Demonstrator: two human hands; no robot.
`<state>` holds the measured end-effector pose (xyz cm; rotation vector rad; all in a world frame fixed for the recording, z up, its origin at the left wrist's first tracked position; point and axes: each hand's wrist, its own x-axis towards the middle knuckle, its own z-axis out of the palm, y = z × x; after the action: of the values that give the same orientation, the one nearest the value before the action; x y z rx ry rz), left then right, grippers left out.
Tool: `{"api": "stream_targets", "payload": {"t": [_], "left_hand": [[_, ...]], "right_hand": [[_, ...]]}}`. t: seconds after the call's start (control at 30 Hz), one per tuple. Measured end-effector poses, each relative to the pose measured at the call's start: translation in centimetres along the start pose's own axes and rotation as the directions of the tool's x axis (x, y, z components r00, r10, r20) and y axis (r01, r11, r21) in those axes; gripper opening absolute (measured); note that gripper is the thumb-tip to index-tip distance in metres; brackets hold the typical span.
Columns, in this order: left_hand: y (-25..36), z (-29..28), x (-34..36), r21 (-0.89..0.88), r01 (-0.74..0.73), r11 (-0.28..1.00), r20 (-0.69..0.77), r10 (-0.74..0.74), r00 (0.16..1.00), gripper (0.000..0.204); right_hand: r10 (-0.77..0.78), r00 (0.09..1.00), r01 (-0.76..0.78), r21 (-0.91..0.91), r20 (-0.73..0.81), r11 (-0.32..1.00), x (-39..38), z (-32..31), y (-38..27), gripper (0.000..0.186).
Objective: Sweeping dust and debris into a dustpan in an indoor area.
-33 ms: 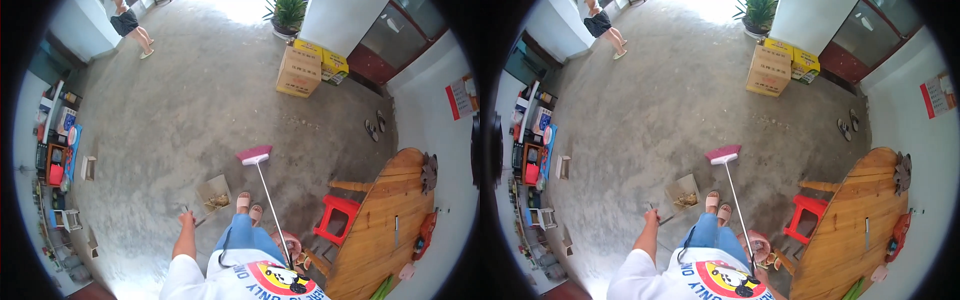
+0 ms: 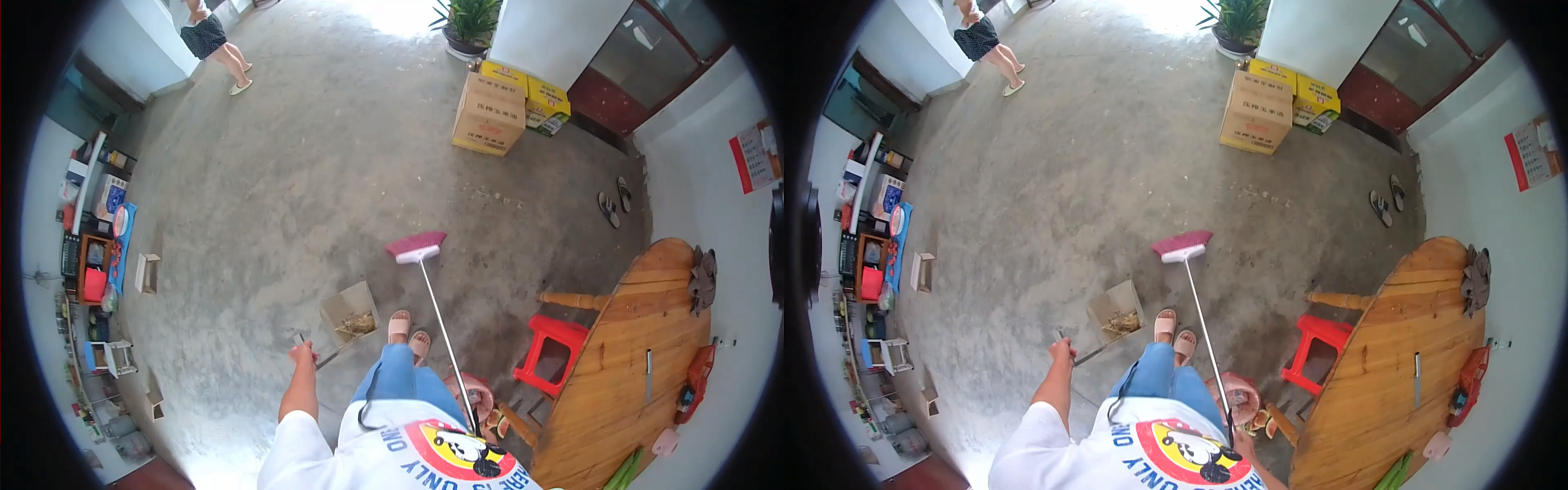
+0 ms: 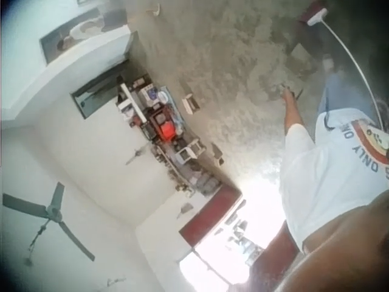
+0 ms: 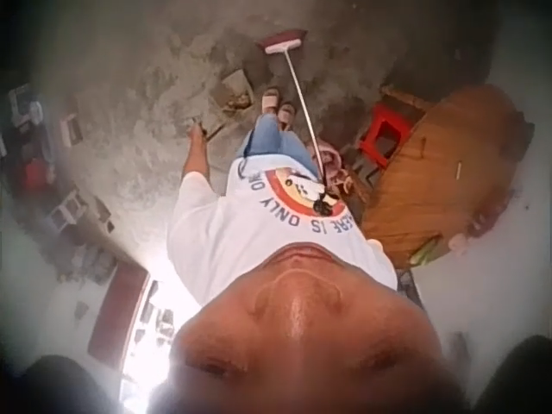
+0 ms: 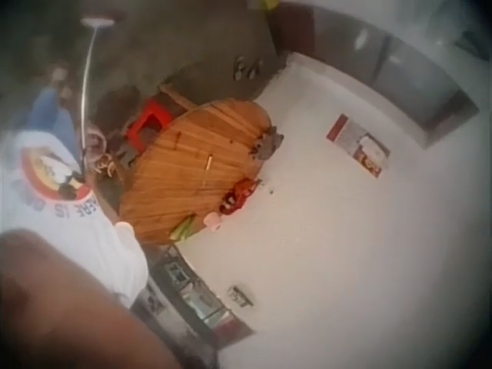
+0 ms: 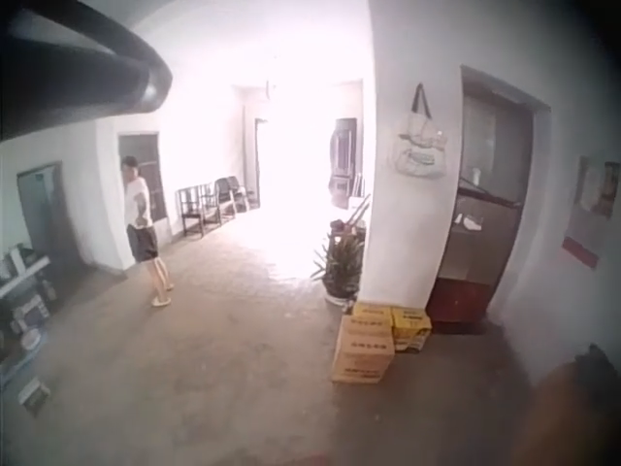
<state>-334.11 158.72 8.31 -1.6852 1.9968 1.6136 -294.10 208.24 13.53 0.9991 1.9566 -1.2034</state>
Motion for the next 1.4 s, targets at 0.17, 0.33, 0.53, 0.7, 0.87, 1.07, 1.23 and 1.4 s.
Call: {"api": "stream_targets", "payload": {"t": [0.17, 0.33, 0.53, 0.7, 0.87, 1.07, 1.23, 1.4], "left_hand": [[2.9, -2.0, -3.6, -0.113, 0.023, 0.993, -0.107, -0.035, 0.994, 0.020], [4.4, -1.1, -5.7, -0.155, -0.055, 0.986, -0.159, 0.030, 0.987, 0.020], [8.5, 0.0, -2.7, -0.115, -0.057, 0.992, -0.227, 0.030, 0.973, 0.021], [13.9, 2.3, 1.6, -0.038, 0.072, 0.997, -0.291, -0.080, 0.953, 0.032], [20.8, 7.4, 3.6, -0.093, 0.083, 0.992, -0.347, -0.111, 0.931, 0.024], [30.4, 14.0, 6.4, -0.237, 0.199, 0.951, -0.305, -0.267, 0.914, 0.025], [37.3, 21.2, 9.9, -0.323, 0.223, 0.920, -0.275, -0.316, 0.908, 0.018], [45.9, 29.5, 12.7, -0.348, 0.202, 0.915, -0.262, -0.302, 0.917, 0.015]], "right_hand": [[-0.090, 0.992, 0.114, 0.340, -0.086, 0.934, 4.4, -1.0, -11.4, 0.022], [0.028, 0.999, -0.045, 0.576, 0.039, 0.816, 15.6, -3.8, -23.2, 0.023], [0.152, 0.988, -0.125, 0.517, -0.011, 0.847, 31.2, -5.6, -48.1, 0.015], [0.155, 0.984, -0.094, 0.497, -0.083, 0.863, 44.3, -9.1, -69.1, 0.019], [-0.146, 0.980, 0.182, 0.324, -0.133, 0.928, 47.3, -13.3, -67.5, 0.022], [-0.074, 0.954, 0.090, 0.043, -0.291, 0.995, 38.9, -15.3, -59.9, 0.027], [0.062, 0.987, -0.027, 0.224, -0.148, 0.974, 43.1, -19.3, -69.5, 0.028], [-0.066, 0.982, 0.109, 0.240, -0.179, 0.965, 58.5, -23.6, -87.0, 0.027]]}}
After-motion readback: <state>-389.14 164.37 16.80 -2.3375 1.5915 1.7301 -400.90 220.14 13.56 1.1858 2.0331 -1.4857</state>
